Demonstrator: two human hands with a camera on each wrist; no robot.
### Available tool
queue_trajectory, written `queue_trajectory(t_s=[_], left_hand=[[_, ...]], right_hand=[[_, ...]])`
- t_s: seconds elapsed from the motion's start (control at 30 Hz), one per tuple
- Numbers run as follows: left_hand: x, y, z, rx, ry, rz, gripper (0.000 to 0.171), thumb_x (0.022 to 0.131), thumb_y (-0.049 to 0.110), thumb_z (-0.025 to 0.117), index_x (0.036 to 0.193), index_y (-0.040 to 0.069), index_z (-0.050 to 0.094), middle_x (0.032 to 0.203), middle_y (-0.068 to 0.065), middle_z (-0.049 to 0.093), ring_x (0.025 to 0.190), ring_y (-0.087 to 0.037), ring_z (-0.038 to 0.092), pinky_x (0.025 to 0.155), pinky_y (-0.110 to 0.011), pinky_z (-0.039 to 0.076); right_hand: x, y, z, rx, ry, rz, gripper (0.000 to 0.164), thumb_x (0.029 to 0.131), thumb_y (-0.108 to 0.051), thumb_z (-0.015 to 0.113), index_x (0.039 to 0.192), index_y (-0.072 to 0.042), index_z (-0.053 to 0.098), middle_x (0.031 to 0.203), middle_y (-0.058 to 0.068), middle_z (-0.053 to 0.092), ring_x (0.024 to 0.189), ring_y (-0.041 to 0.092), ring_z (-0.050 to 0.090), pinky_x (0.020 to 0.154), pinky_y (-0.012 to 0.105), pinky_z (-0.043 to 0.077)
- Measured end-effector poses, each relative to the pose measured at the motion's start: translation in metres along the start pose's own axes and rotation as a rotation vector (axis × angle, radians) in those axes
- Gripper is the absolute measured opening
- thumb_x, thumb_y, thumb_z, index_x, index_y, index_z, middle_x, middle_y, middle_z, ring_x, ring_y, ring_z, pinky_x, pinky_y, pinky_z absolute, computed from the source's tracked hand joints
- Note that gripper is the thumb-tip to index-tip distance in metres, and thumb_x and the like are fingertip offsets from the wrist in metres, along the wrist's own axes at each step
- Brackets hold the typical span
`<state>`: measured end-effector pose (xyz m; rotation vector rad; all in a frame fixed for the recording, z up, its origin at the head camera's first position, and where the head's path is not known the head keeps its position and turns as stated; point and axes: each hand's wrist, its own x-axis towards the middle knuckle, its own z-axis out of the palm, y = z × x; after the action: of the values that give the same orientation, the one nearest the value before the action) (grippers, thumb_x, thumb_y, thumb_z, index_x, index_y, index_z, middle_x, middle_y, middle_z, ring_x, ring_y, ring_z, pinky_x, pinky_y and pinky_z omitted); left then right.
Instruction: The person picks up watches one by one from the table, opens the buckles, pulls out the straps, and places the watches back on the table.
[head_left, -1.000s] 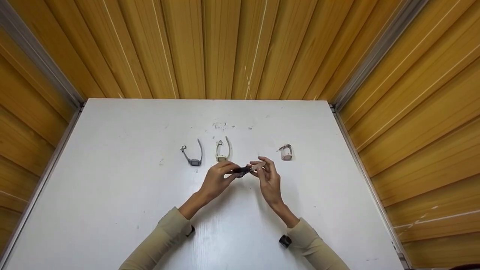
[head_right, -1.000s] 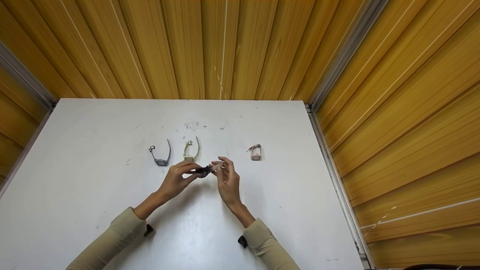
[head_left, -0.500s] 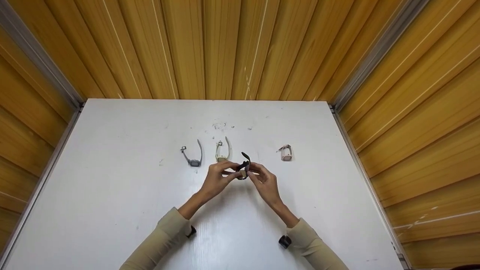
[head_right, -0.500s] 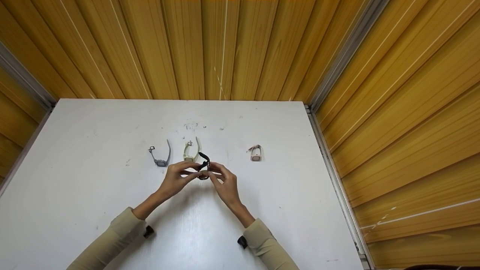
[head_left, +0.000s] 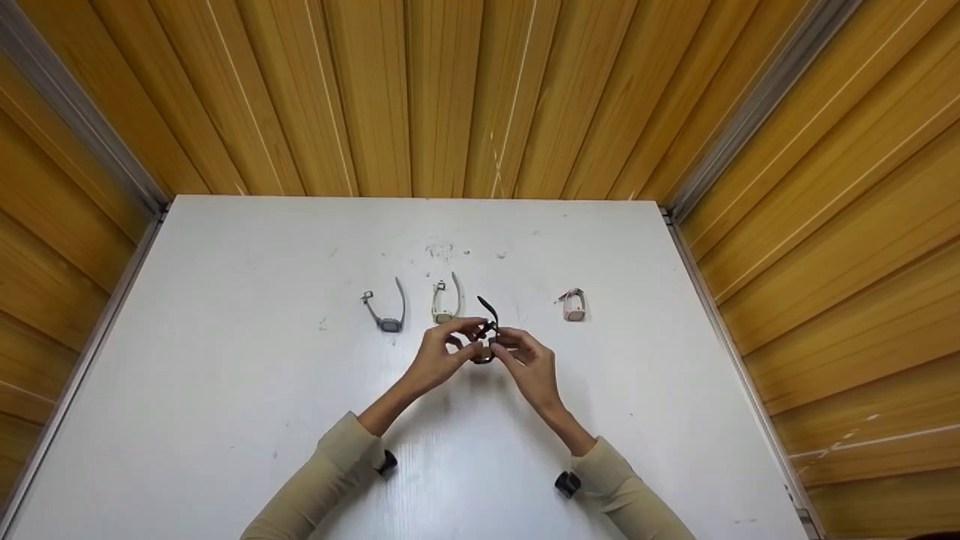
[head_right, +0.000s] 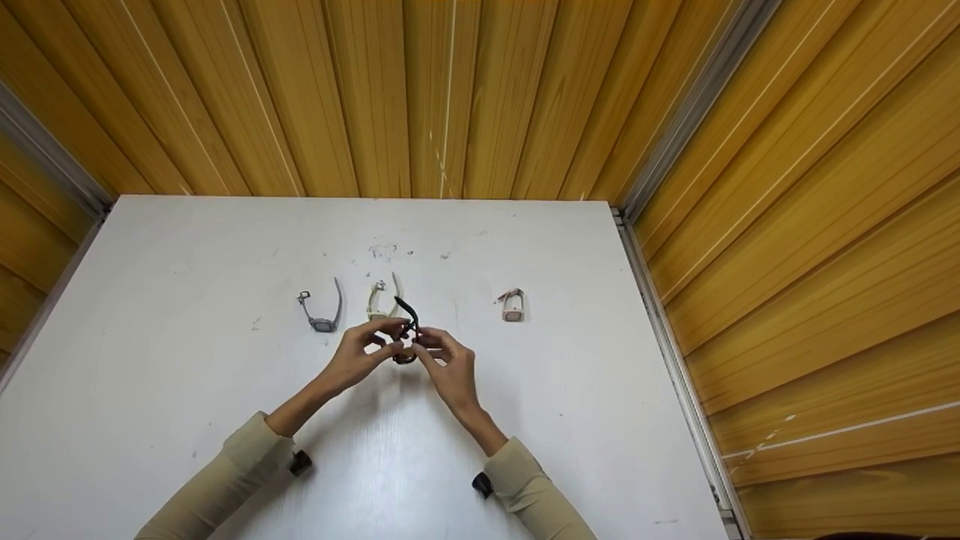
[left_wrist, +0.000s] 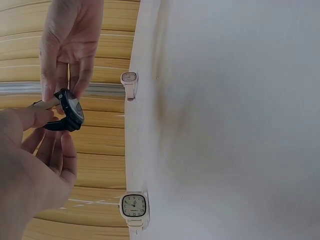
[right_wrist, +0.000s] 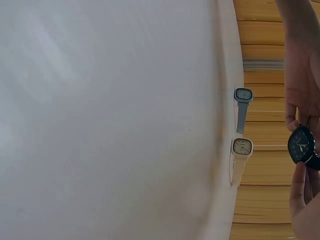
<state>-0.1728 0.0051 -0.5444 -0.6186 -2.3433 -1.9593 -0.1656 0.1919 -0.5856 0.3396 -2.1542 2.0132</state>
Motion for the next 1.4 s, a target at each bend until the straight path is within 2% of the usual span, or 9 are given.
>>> queue_trajectory(t_s=[0.17,0.3,0.47,0.57,0.7,0.93,1.2,1.4], left_hand=[[0.002,-0.001,0.001,-0.028,0.019,-0.027,0.029,0.095,0.004,0.069,0.123,-0.005,0.068,0.102,-0.022,0.072,0.095,-0.019,0.065,0.078,-0.024,0.052],[0.004,0.0,0.002,-0.015,0.041,-0.041,0.022,0.094,0.005,0.07,0.115,-0.003,0.072,0.099,-0.02,0.072,0.091,-0.014,0.064,0.078,-0.026,0.053],[0.004,0.004,0.0,0.001,0.023,-0.06,0.018,0.095,0.006,0.069,0.111,-0.003,0.073,0.099,-0.02,0.073,0.091,-0.015,0.064,0.08,-0.028,0.052],[0.006,-0.005,0.002,0.028,0.007,-0.079,0.02,0.095,0.006,0.07,0.112,-0.003,0.072,0.101,-0.02,0.072,0.093,-0.018,0.064,0.08,-0.027,0.051],[0.008,-0.023,0.006,0.062,0.018,-0.086,0.02,0.095,0.007,0.07,0.113,-0.002,0.073,0.102,-0.019,0.073,0.093,-0.016,0.063,0.078,-0.026,0.051],[0.008,-0.033,0.004,0.047,0.023,-0.065,0.019,0.092,0.015,0.075,0.11,0.006,0.077,0.098,-0.011,0.075,0.088,-0.005,0.061,0.075,-0.022,0.051],[0.007,-0.035,0.0,0.053,-0.015,-0.04,0.022,0.095,0.02,0.074,0.112,0.008,0.077,0.102,-0.009,0.077,0.093,-0.008,0.065,0.077,-0.021,0.052],[0.008,-0.035,-0.003,0.069,0.003,-0.036,0.02,0.097,0.021,0.071,0.112,0.009,0.077,0.107,-0.008,0.078,0.097,-0.011,0.066,0.079,-0.022,0.051]], right_hand=[[-0.001,-0.003,0.001,-0.023,-0.011,-0.025,0.026,0.089,0.007,0.072,0.115,0.008,0.071,0.106,0.026,0.074,0.094,0.009,0.073,0.081,0.02,0.061],[-0.002,0.003,0.001,-0.048,-0.02,-0.07,0.024,0.088,0.005,0.075,0.112,0.005,0.074,0.106,0.023,0.076,0.091,0.004,0.073,0.08,0.018,0.06],[-0.004,0.003,0.002,-0.058,-0.007,-0.065,0.02,0.088,0.007,0.074,0.107,0.007,0.075,0.106,0.024,0.076,0.091,0.004,0.073,0.08,0.015,0.059],[-0.004,-0.002,0.004,-0.048,0.002,-0.068,0.019,0.088,0.01,0.072,0.107,0.011,0.074,0.105,0.028,0.075,0.091,0.004,0.073,0.08,0.016,0.059],[-0.005,-0.016,0.007,-0.036,0.008,-0.095,0.019,0.088,0.012,0.071,0.106,0.014,0.072,0.104,0.031,0.073,0.091,0.005,0.073,0.08,0.016,0.06],[-0.008,-0.023,0.009,-0.022,0.018,-0.085,0.026,0.086,0.014,0.071,0.112,0.015,0.066,0.099,0.032,0.072,0.087,0.009,0.074,0.079,0.018,0.061],[-0.008,-0.022,0.008,-0.056,-0.014,-0.065,0.03,0.09,0.009,0.07,0.119,0.011,0.064,0.101,0.03,0.072,0.087,0.018,0.074,0.077,0.02,0.061],[-0.008,-0.022,0.01,-0.06,-0.006,-0.045,0.029,0.09,0.008,0.07,0.119,0.008,0.067,0.102,0.026,0.073,0.091,0.016,0.073,0.079,0.02,0.061]])
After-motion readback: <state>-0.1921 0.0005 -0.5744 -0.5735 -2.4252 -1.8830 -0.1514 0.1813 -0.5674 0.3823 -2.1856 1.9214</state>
